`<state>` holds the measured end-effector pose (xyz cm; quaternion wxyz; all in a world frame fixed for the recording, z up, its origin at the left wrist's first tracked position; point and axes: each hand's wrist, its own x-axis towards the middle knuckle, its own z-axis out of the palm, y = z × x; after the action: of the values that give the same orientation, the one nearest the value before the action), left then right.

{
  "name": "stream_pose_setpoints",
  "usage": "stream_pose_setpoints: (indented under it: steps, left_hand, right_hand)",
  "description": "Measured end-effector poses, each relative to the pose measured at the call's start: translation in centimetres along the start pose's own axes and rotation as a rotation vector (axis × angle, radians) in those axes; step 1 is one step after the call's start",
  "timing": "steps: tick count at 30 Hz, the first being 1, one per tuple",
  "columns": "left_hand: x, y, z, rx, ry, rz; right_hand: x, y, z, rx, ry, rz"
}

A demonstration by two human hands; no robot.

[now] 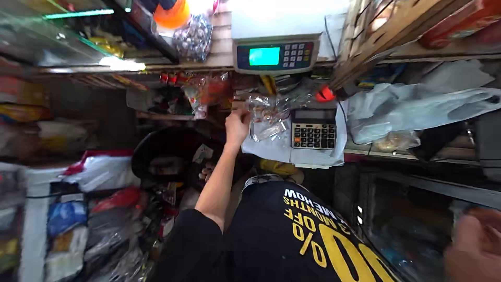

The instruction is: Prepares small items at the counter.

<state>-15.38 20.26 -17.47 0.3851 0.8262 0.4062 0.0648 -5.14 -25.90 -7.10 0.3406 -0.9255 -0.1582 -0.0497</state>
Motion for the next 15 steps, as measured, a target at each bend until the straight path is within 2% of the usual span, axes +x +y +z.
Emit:
stream_pose_setpoints:
  steps: [3, 7, 11, 15]
  left_hand:
    - [0.8, -3.1, 4.3, 0.056, -0.155, -0.176]
    - [1.3, -2.8, 6.0, 0.123, -0.172, -0.351]
    - [1.1, -3.5, 5.0, 0.089, -0.216, -0.308]
    - [0.3, -5.1, 4.5, 0.035, -0.174, -0.143]
  right_hand:
    - [2.7, -1.9, 4.7, -0.006, -0.292, -0.318]
    - [4.3, -6.3, 13.2, 0.098, -0.640, -0.492]
    - [5.1, -9.0, 18.4, 0.109, -0.853, -0.530]
    - [4.0, -9.2, 19.7, 0.064, -0.905, -0.508]
